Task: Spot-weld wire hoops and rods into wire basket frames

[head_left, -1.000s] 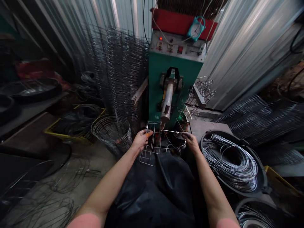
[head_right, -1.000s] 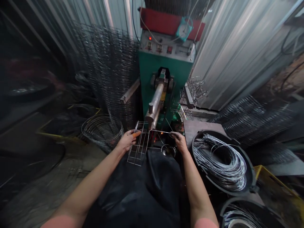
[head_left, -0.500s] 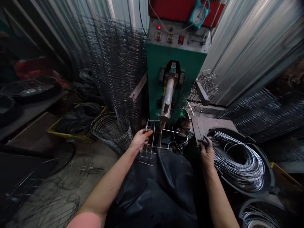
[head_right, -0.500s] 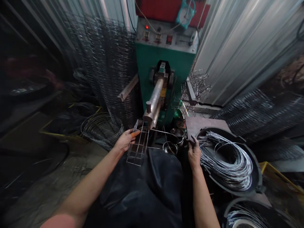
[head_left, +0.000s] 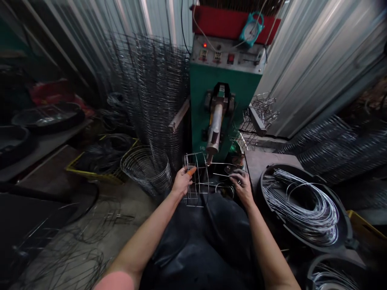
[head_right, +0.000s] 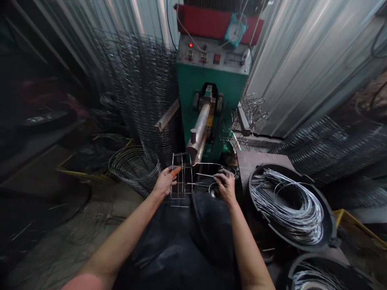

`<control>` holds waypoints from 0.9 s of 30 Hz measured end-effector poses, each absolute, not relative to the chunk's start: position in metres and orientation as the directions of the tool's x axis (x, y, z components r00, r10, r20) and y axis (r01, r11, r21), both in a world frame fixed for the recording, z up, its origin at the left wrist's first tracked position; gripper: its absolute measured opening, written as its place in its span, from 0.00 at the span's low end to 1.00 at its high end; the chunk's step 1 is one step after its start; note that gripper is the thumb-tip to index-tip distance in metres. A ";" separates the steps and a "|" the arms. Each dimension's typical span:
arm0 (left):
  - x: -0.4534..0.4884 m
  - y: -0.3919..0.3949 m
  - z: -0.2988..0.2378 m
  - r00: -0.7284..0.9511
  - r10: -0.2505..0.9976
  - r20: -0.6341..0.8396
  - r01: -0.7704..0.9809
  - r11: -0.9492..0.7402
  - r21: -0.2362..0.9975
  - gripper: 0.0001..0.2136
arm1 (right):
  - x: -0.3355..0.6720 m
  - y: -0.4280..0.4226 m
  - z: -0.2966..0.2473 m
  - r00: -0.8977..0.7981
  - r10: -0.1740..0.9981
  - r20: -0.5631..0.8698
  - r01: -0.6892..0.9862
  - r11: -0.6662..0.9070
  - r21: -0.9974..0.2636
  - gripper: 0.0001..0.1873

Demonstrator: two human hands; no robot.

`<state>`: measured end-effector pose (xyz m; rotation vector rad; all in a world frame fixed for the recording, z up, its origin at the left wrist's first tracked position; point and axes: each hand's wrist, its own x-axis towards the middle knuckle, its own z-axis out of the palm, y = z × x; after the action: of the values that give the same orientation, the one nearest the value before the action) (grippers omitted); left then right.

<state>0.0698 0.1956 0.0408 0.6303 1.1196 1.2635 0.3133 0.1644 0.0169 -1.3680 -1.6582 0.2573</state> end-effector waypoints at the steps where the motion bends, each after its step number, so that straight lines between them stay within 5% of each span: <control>1: 0.070 0.196 0.040 -0.073 0.949 -0.307 -0.414 0.251 0.875 0.22 | 0.308 0.172 0.019 0.021 0.853 0.521 0.671 0.374 -0.640 0.12; 27: 0.070 0.217 0.045 -0.006 0.943 -0.334 -0.437 0.298 0.849 0.22 | 0.309 0.217 0.029 -0.138 0.911 0.388 0.657 0.378 -0.653 0.12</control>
<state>0.0696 0.2174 0.0447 0.6068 1.0730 1.2002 0.3090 0.2173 0.0289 -1.3577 -1.8761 0.4231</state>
